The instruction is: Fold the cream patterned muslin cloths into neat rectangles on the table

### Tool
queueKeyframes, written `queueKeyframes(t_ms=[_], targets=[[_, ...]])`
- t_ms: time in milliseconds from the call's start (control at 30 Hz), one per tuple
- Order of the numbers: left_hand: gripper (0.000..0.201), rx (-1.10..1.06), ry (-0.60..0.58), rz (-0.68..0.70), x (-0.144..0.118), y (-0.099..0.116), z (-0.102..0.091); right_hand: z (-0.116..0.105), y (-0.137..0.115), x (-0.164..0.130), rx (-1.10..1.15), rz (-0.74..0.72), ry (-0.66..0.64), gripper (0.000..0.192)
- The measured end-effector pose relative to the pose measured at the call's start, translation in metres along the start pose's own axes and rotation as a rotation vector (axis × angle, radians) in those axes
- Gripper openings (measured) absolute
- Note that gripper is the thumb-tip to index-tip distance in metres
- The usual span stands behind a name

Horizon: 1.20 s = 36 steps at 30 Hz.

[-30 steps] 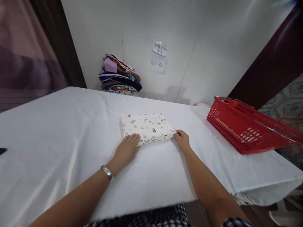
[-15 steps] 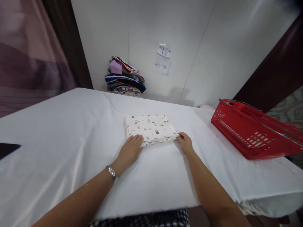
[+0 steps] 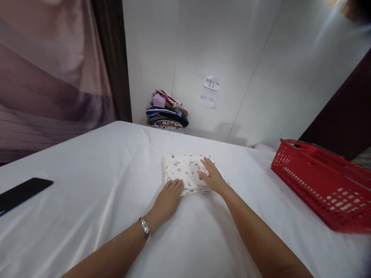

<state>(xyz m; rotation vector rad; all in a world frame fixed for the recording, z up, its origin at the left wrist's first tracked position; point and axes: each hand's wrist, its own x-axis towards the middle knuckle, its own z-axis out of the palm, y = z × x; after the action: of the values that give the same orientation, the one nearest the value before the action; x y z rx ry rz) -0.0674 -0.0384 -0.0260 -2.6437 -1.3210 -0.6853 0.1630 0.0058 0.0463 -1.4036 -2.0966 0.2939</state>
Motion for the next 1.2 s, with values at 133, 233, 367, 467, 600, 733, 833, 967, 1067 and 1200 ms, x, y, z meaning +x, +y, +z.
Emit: queueKeyframes(t_ms=[133,233,367,467,600,733,833,967,1067,1200], targets=[[0.040,0.001,0.001,0.018,-0.001,-0.002,0.002,0.006,0.031,0.021,-0.180,0.197,-0.215,0.057],[0.040,0.024,-0.037,0.021,-0.001,-0.001,-0.001,0.011,0.058,0.020,-0.312,0.323,-0.277,0.053],[0.041,0.013,-0.063,0.007,0.000,0.003,-0.003,0.014,0.069,0.017,-0.345,0.283,-0.263,0.049],[0.041,-0.003,-0.075,-0.015,0.000,0.006,-0.003,0.012,0.060,0.025,-0.370,0.277,-0.274,0.048],[0.041,-0.026,-0.086,-0.035,0.000,0.009,-0.006,0.020,0.050,0.046,-0.368,0.169,-0.207,0.060],[0.041,-0.051,-0.122,-0.032,0.000,0.013,-0.016,0.040,0.060,0.058,-0.383,0.155,-0.217,0.060],[0.041,-0.063,-0.147,-0.028,0.000,0.016,-0.021,0.047,0.068,0.059,-0.414,0.211,-0.269,0.060],[0.042,-0.069,-0.121,-0.028,-0.001,0.016,-0.020,0.045,0.047,0.064,-0.376,0.239,-0.307,0.060],[0.042,-0.052,-0.123,-0.019,-0.002,0.016,-0.016,0.056,0.007,0.073,-0.261,0.077,-0.312,0.063],[0.045,-0.066,-0.110,-0.033,-0.003,0.016,-0.010,0.090,-0.037,0.085,-0.168,-0.167,-0.404,0.061]])
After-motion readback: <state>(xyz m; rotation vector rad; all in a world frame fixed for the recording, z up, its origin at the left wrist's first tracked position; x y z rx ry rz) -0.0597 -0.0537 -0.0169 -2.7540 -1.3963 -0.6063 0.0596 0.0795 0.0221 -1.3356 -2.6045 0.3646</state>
